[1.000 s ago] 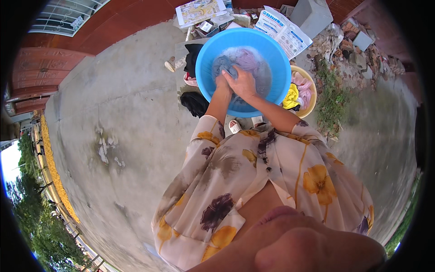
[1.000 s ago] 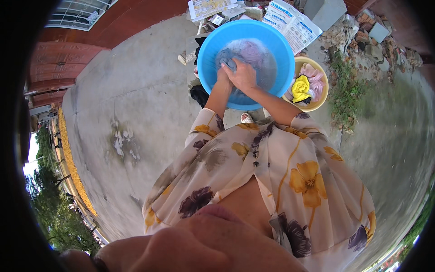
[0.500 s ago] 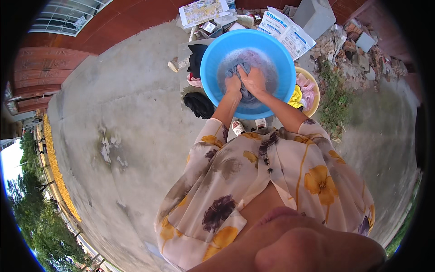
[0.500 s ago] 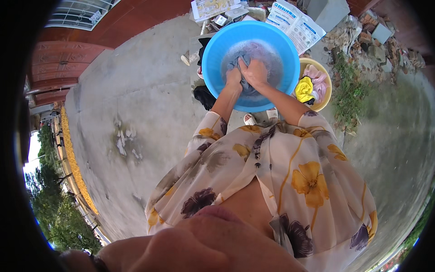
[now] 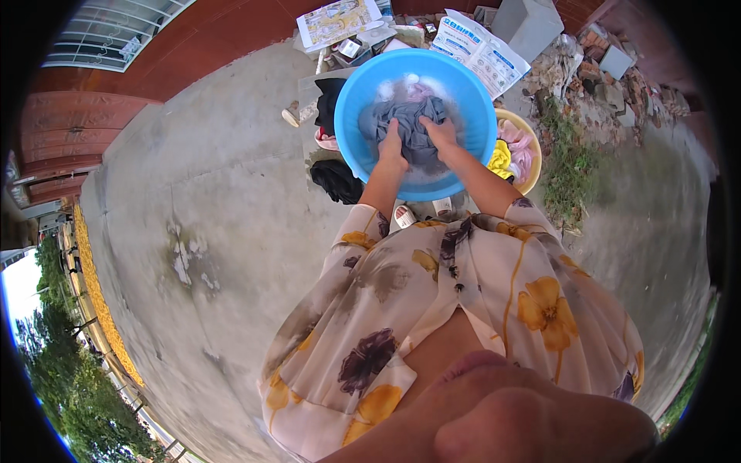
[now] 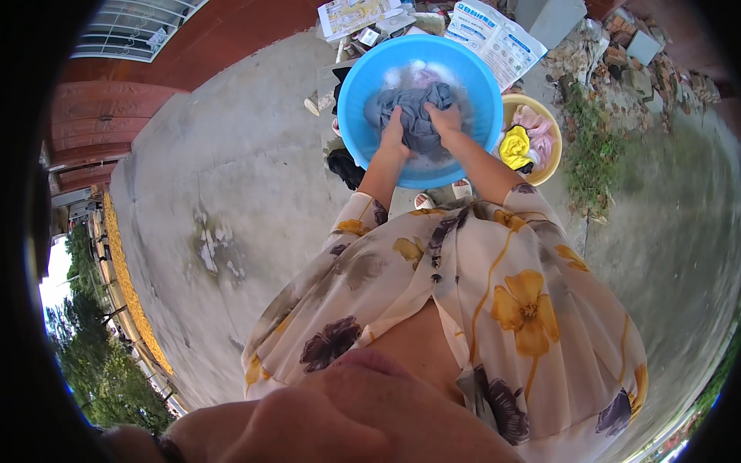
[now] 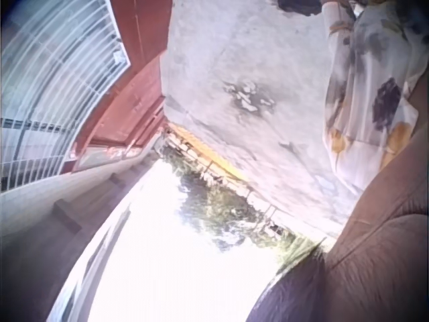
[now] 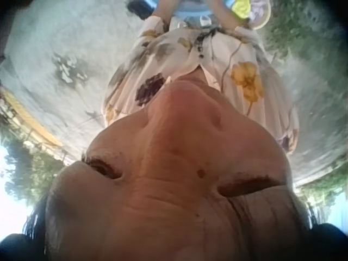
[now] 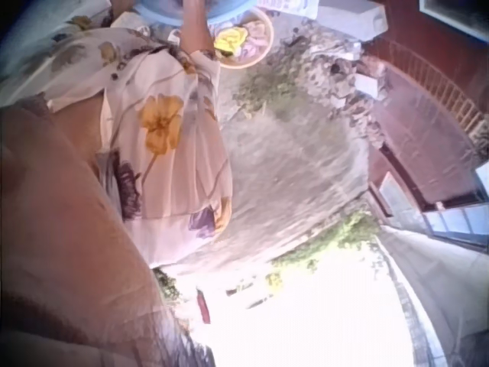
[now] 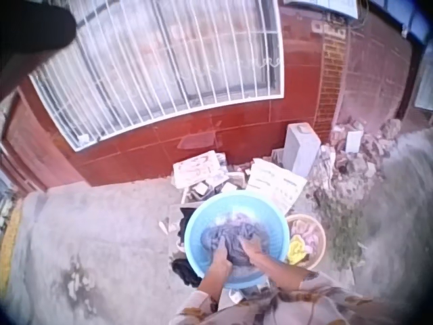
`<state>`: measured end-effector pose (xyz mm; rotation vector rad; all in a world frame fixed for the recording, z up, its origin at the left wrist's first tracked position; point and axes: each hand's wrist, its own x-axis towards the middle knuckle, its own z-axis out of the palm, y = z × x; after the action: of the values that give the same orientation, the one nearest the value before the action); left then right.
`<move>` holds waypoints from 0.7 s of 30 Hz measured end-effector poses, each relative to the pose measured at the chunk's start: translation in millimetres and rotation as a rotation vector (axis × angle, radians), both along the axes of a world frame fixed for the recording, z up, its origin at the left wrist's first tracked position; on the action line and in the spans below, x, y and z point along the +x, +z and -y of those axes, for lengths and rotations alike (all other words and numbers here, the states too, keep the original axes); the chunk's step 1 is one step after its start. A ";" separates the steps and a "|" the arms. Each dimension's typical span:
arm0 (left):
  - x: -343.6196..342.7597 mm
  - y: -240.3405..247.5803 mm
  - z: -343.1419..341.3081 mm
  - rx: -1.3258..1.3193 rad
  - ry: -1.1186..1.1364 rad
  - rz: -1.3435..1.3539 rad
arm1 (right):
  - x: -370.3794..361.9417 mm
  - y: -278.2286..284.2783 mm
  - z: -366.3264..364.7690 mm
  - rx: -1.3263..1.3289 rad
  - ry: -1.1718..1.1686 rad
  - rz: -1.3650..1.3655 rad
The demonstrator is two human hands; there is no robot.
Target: The person washes clothes by hand in a blue basin filled with soapy water, scrubbing and wringing out various items of clothing.
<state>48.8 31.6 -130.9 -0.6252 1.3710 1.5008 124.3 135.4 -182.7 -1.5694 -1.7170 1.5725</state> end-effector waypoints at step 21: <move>11.5 -33.0 -9.5 0.167 0.126 -0.271 | -18.6 53.7 13.6 0.440 0.209 0.125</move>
<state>60.2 41.1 -163.9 -0.4204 1.4088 1.8334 105.7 121.8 -129.0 -1.3222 -2.1726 1.0892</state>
